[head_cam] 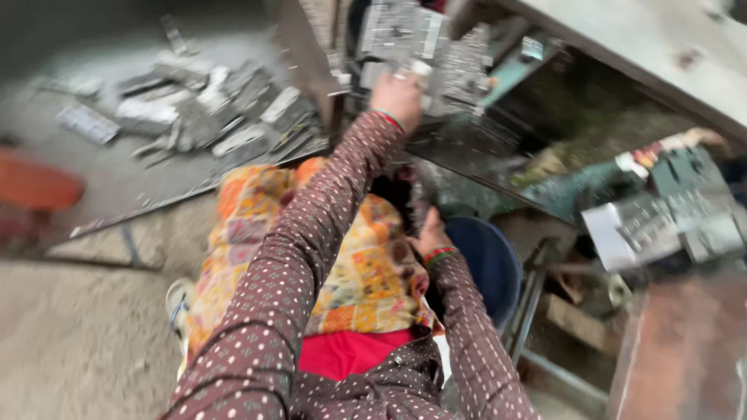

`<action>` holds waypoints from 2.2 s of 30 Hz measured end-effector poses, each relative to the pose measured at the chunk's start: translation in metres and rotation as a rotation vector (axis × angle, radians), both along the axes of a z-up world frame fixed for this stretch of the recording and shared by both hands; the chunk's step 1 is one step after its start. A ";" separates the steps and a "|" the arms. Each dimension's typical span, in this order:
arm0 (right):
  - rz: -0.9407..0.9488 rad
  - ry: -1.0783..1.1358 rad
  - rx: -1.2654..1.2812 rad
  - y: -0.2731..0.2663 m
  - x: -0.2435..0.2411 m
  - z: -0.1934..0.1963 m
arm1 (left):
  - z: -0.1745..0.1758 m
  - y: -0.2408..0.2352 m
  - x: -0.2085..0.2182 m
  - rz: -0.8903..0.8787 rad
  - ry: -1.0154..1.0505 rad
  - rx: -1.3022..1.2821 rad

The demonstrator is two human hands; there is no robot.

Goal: The person places metal hinge components into a drill press jig and lowers the drill to create holes, then moves the finished pieces into a storage bin.

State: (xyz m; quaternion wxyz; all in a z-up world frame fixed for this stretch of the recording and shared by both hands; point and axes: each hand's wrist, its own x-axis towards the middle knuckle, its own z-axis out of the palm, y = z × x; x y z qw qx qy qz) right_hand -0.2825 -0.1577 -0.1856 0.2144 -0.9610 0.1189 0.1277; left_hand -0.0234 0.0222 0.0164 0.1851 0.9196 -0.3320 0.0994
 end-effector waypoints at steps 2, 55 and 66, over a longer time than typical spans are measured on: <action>0.104 -0.157 -0.098 -0.003 0.004 0.022 | 0.002 0.033 -0.032 -0.078 -0.249 -0.121; -0.110 -0.180 -0.415 0.045 0.013 0.162 | 0.061 0.058 -0.034 0.135 -0.475 -0.191; -0.109 -0.301 -0.405 0.045 0.011 0.153 | -0.004 0.001 -0.040 0.200 -0.244 0.052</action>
